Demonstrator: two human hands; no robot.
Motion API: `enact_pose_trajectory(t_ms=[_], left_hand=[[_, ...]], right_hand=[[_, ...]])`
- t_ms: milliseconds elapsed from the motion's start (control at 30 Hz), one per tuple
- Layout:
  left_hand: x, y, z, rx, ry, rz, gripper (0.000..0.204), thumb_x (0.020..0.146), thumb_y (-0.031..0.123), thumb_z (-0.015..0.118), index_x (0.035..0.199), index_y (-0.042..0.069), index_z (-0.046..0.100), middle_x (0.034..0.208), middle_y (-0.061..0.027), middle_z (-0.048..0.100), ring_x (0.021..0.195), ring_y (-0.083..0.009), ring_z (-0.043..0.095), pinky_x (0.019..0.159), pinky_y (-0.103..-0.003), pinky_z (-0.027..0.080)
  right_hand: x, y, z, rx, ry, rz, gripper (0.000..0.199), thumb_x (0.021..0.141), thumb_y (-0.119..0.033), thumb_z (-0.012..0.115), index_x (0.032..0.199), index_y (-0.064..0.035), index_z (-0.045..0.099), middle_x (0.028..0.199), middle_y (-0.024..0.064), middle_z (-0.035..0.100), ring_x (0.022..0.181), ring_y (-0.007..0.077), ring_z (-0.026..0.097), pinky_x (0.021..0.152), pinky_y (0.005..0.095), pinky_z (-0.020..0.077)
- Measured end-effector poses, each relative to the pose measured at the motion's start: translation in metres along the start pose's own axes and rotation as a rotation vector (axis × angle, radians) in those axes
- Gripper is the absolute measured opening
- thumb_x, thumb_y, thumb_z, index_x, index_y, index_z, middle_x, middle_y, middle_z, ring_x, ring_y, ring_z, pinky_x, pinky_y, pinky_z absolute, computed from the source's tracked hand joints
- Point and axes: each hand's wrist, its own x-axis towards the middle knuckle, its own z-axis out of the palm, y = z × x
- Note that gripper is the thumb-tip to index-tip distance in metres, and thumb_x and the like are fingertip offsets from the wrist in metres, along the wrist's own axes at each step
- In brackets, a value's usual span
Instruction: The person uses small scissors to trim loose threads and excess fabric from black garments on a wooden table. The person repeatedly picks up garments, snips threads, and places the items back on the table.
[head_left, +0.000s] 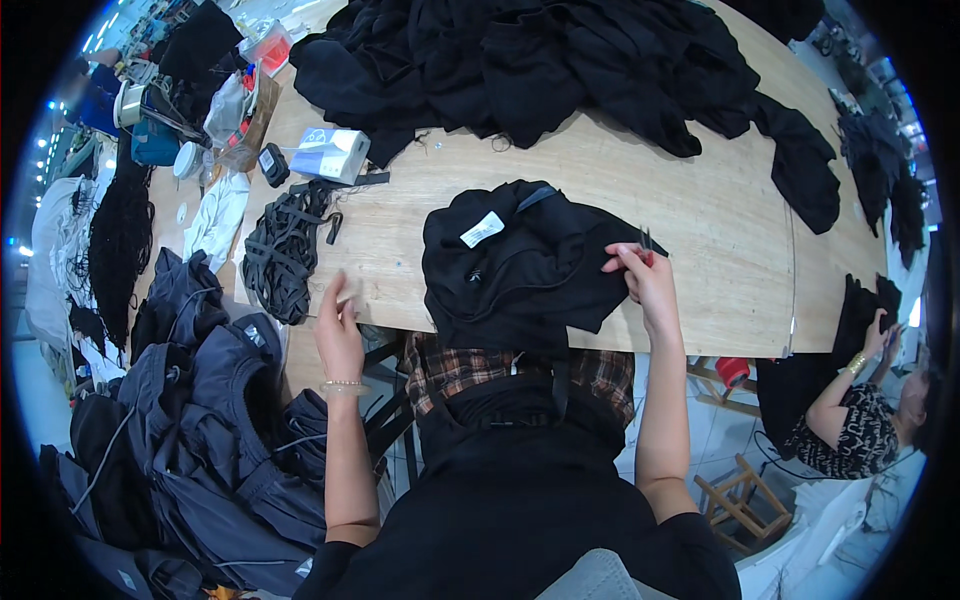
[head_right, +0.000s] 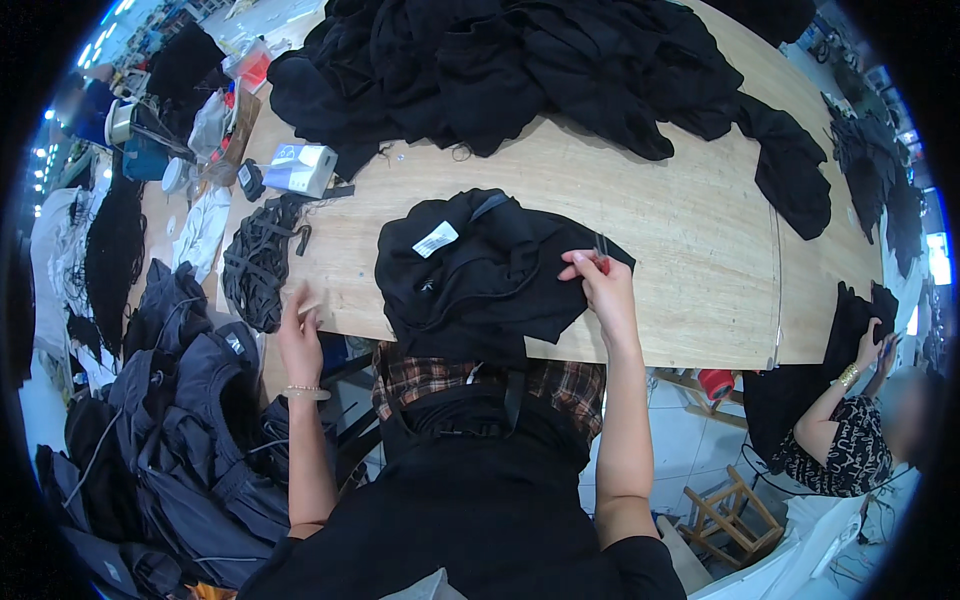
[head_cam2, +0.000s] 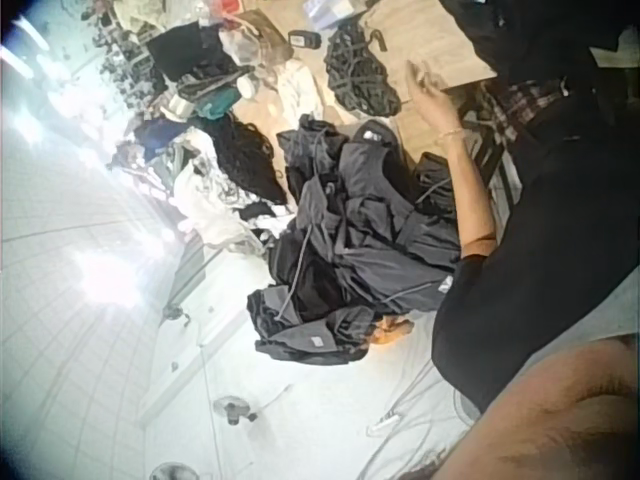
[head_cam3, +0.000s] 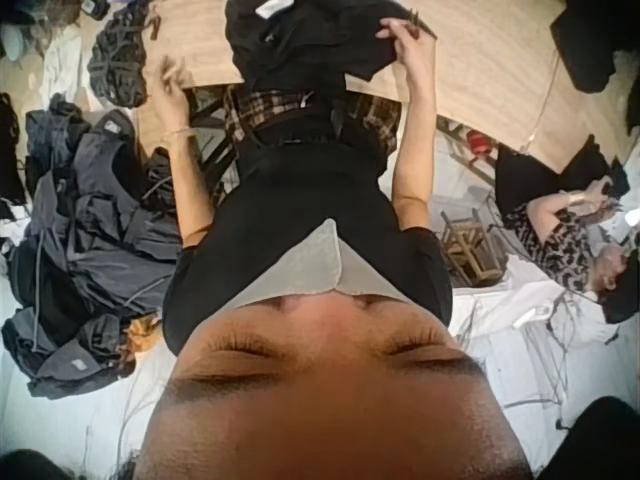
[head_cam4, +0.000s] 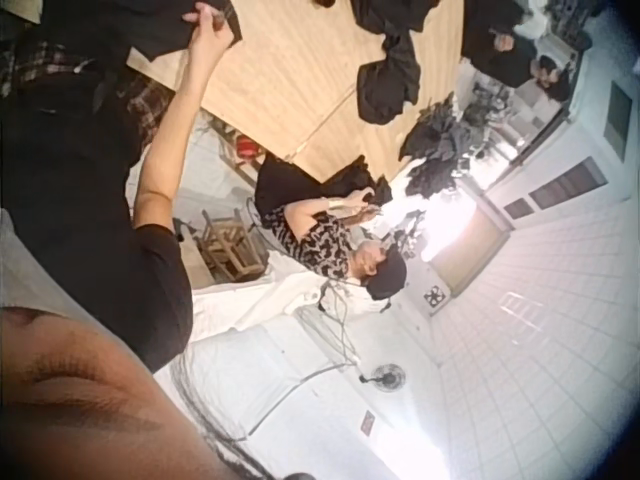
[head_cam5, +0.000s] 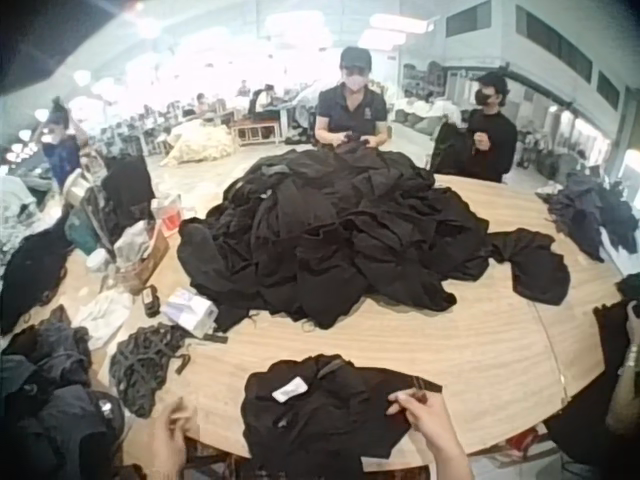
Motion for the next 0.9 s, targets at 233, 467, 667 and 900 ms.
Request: enact_pose_trajectory(t_ms=[233,467,667,900], left_hand=[[0.014,0.008,0.058,-0.218,-0.398,-0.337,0.032,0.103,0.023,0.053,0.099,-0.003,0.071,0.072,-0.0043,0.067,0.060,-0.0071,0.060,0.053,-0.024,0.047],[0.017,0.015,0.077,-0.493,-0.592,-0.603,0.031,0.102,0.026,0.054,0.101,-0.001,0.071,0.076,-0.0002,0.063,0.063,-0.0056,0.054,0.058,-0.023,0.047],[0.020,0.015,0.076,-0.483,-0.762,-0.656,0.032,0.103,0.027,0.053,0.109,0.000,0.069,0.083,0.0008,0.064,0.069,-0.0052,0.054,0.062,-0.021,0.045],[0.015,0.048,0.073,-0.900,-0.837,-0.663,0.046,0.104,0.036,0.049,0.134,0.001,0.054,0.124,-0.0095,0.063,0.110,-0.0175,0.062,0.095,-0.030,0.050]], right_hand=[[0.030,0.002,0.035,0.227,-0.029,0.180,0.033,0.095,-0.033,0.065,0.098,-0.0003,0.066,0.080,0.0035,0.064,0.042,0.0029,0.031,0.039,0.0225,0.0209],[0.035,0.006,0.040,0.347,-0.133,0.328,0.030,0.096,-0.035,0.065,0.082,-0.0097,0.056,0.066,-0.0056,0.045,0.043,0.0032,0.031,0.039,0.0221,0.0205],[0.036,0.010,0.048,0.281,-0.146,0.318,0.030,0.100,-0.032,0.056,0.079,-0.0106,0.051,0.059,-0.0060,0.043,0.041,0.0029,0.033,0.037,0.0205,0.0226],[0.032,0.006,0.046,0.395,-0.268,0.387,0.025,0.100,-0.027,0.054,0.083,-0.0085,0.055,0.060,-0.0046,0.047,0.042,0.0034,0.032,0.037,0.0203,0.0233]])
